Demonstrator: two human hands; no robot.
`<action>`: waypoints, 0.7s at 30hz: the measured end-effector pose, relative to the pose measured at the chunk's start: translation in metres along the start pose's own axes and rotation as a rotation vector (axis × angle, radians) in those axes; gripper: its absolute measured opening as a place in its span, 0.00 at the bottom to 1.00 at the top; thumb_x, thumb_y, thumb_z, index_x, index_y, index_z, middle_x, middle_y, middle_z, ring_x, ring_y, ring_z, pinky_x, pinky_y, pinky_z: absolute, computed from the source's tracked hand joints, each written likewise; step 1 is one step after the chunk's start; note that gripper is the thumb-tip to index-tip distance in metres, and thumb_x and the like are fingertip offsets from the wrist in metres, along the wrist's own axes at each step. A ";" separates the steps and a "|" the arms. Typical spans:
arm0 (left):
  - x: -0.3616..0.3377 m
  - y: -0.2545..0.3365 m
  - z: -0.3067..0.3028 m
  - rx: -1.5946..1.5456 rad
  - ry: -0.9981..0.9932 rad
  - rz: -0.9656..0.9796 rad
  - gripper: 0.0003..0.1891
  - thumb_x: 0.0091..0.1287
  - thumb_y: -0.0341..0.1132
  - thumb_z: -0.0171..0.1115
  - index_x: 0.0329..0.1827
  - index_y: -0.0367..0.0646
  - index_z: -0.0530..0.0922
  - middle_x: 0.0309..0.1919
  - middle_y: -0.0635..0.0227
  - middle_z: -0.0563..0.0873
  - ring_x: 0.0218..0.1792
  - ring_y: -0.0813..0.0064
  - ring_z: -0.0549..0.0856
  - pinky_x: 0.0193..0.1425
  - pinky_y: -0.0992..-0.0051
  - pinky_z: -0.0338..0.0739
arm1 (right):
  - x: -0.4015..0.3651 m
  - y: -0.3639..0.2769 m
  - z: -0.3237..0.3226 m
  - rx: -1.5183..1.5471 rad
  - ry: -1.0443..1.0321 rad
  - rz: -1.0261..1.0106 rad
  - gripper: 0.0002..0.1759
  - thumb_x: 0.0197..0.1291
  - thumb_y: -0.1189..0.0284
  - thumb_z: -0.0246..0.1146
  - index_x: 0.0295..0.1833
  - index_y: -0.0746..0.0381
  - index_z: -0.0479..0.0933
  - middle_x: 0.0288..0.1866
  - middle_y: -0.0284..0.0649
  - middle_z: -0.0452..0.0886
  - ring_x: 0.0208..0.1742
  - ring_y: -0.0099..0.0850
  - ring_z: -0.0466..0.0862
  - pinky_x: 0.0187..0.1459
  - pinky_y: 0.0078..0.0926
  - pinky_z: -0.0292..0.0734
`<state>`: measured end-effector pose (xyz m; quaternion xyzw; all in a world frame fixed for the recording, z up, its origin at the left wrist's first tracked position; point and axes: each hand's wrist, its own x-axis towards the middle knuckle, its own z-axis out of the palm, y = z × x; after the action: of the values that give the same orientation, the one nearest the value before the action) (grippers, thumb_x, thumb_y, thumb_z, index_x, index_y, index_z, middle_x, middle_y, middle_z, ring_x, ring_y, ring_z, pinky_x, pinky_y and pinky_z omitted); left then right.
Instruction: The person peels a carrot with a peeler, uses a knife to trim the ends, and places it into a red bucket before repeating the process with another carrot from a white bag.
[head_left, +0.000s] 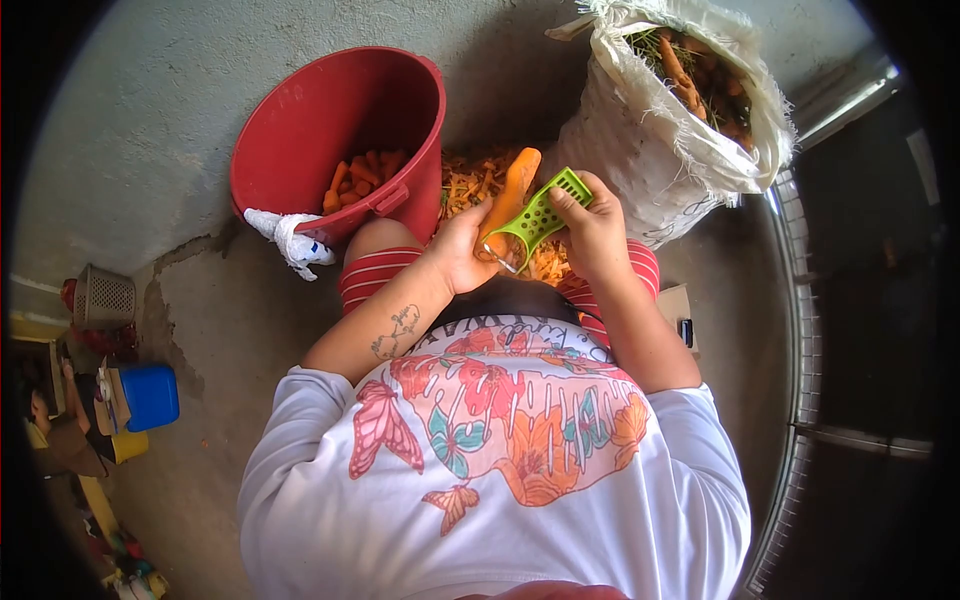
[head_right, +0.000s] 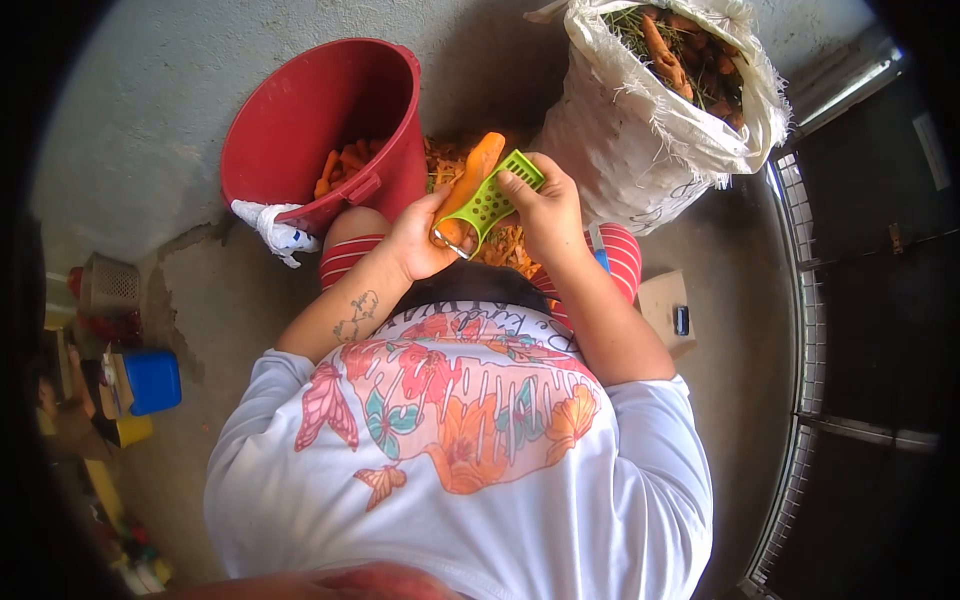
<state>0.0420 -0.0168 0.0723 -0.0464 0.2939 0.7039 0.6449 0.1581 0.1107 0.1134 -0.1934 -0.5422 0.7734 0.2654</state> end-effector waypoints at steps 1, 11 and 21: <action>0.000 0.000 -0.001 0.008 -0.021 0.002 0.19 0.74 0.49 0.42 0.56 0.47 0.73 0.46 0.67 0.81 0.43 0.73 0.80 0.40 0.74 0.75 | 0.001 0.001 0.001 -0.014 0.002 0.006 0.09 0.63 0.74 0.61 0.46 0.67 0.74 0.34 0.36 0.81 0.31 0.23 0.82 0.26 0.19 0.82; -0.012 -0.002 0.012 0.044 -0.003 -0.003 0.19 0.74 0.48 0.43 0.54 0.44 0.73 0.42 0.66 0.82 0.40 0.74 0.80 0.39 0.74 0.75 | 0.006 0.002 -0.004 -0.062 0.038 0.036 0.08 0.63 0.76 0.60 0.45 0.68 0.75 0.34 0.38 0.81 0.30 0.25 0.83 0.25 0.20 0.82; -0.022 -0.003 0.007 0.135 -0.095 -0.095 0.21 0.73 0.51 0.42 0.53 0.44 0.73 0.37 0.65 0.80 0.35 0.74 0.78 0.36 0.77 0.71 | 0.043 -0.023 -0.035 -0.120 0.074 -0.112 0.06 0.62 0.78 0.61 0.42 0.69 0.74 0.32 0.38 0.81 0.30 0.26 0.83 0.30 0.23 0.81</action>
<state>0.0503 -0.0333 0.0872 0.0167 0.3074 0.6525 0.6924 0.1496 0.1698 0.1227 -0.2068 -0.5873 0.7159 0.3161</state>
